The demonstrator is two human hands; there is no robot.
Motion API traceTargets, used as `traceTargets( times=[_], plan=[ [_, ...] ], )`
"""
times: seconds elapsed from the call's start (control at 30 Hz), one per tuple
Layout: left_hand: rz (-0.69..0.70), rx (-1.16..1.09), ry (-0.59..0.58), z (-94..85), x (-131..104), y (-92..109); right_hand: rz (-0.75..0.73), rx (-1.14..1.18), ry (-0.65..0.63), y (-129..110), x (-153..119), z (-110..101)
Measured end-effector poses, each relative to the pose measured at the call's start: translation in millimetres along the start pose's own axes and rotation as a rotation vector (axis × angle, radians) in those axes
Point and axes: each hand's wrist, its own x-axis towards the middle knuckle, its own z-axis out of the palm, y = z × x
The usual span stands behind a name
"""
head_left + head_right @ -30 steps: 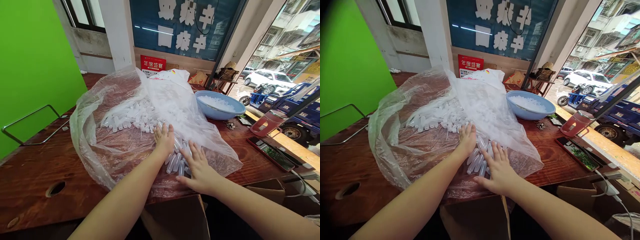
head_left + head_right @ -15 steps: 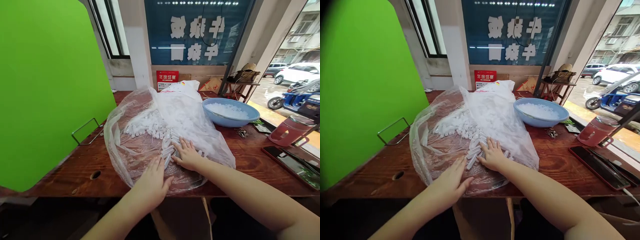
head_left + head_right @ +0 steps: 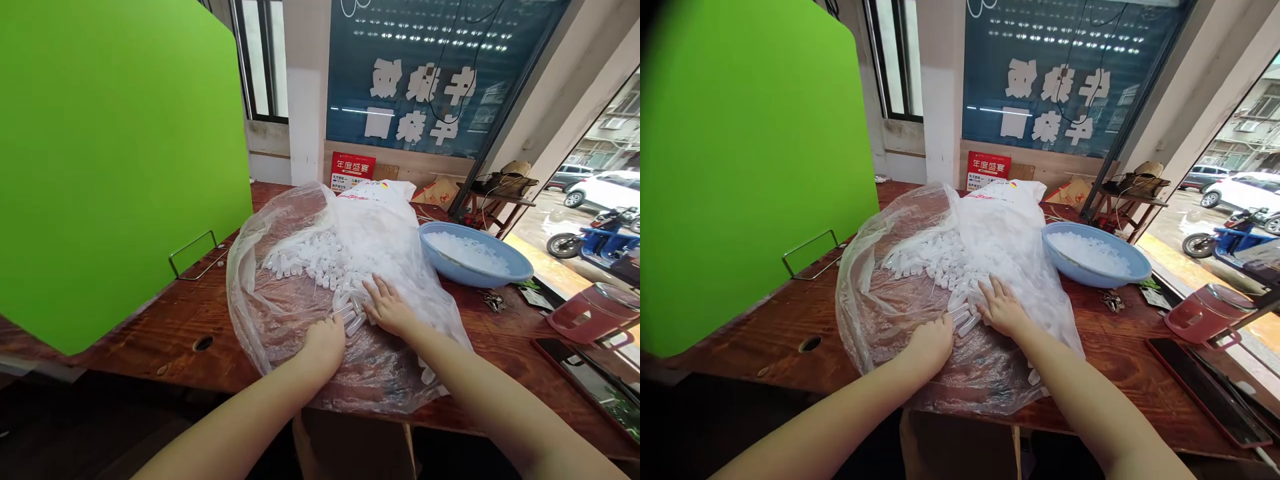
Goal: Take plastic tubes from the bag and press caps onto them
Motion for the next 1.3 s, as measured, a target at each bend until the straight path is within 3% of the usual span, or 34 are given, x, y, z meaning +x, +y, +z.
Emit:
traceTargets(
  times=[0.17, 0.3, 0.37, 0.43, 0.53, 0.67, 0.8, 0.97, 1.17, 1.3],
  plan=[
    [0.047, -0.133, 0.006, -5.9, -13.6, -14.8, -0.023, 0.011, -0.007, -32.6, 34.9, -17.1],
    [0.023, -0.273, 0.038, -8.4, -29.8, -30.9, 0.027, 0.001, -0.071, -63.7, 76.2, -10.5],
    [-0.007, -0.525, 0.084, -5.4, -37.9, -40.8, 0.073, -0.005, -0.098, -71.9, 89.4, -3.4],
    [-0.021, -0.954, 0.158, -0.9, -43.8, -50.9, 0.101, 0.003, -0.112, -75.6, 95.7, 1.2],
    [-0.111, -1.467, 0.266, 4.3, -47.4, -63.3, 0.102, 0.055, -0.104, -77.6, 95.2, -2.5],
    [-0.33, -1.775, 0.359, 3.6, -46.1, -69.6, 0.061, 0.211, -0.095, -81.1, 76.1, -25.2],
    [-0.39, -1.947, 0.406, -2.2, -46.2, -65.2, 0.012, 0.487, -0.125, -86.2, 29.2, -41.0],
    [-0.371, -1.863, 0.334, -4.2, -51.5, -53.4, 0.058, 1.079, -0.054, -91.0, -34.3, -34.2],
    [-0.104, -1.381, 0.144, -4.7, -61.7, -43.4, -0.058, 1.069, 0.131, -85.8, -68.4, -31.9],
    [0.091, -1.087, 0.117, -10.8, -64.2, -44.0, 0.011, 1.138, 0.15, -77.3, -78.7, -34.0]
  ],
)
